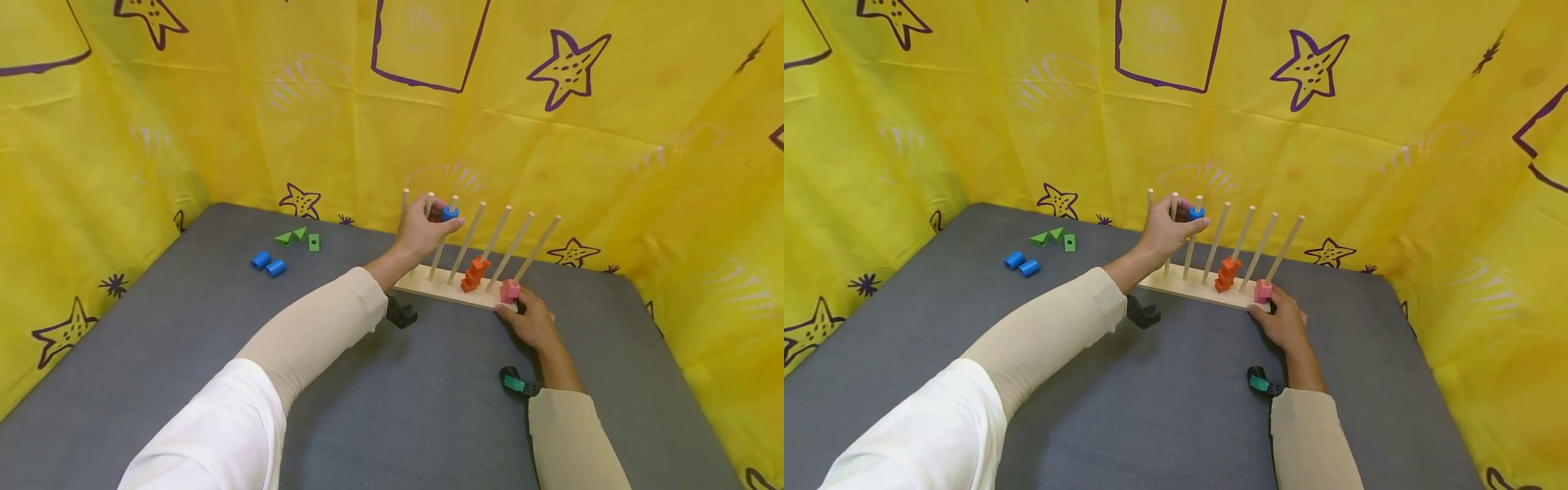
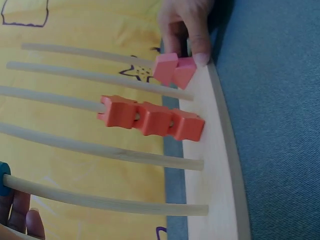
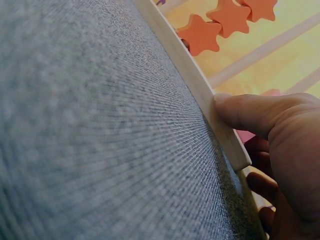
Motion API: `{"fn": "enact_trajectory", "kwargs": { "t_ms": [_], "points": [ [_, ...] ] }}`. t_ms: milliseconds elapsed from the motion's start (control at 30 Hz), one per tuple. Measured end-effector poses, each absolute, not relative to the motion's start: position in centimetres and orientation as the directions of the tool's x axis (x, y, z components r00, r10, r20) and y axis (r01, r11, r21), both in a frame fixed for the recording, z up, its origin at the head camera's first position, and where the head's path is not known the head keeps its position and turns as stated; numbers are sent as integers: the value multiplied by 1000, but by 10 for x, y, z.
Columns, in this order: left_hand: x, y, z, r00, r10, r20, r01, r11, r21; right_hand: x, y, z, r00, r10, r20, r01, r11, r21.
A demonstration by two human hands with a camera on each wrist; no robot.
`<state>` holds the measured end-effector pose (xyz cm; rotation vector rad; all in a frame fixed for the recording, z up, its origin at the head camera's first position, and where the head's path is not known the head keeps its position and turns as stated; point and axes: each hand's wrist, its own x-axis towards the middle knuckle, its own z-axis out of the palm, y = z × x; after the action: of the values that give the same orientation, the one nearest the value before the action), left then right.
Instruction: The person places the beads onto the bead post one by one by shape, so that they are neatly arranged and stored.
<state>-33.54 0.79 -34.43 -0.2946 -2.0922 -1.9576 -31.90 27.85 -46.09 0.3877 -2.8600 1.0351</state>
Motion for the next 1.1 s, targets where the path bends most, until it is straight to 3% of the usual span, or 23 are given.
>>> {"fn": "enact_trajectory", "kwargs": {
  "t_ms": [600, 1100],
  "points": [
    [-334, 7, -379, -960, -49, 275, 273, 55, 961, -321, 278, -460, -969, -204, 137, -245, 746, -620],
    [-335, 7, -418, -980, -88, 181, 163, 179, 970, -319, 278, -461, -969, -206, 133, -243, 740, -628]
  ]
}}
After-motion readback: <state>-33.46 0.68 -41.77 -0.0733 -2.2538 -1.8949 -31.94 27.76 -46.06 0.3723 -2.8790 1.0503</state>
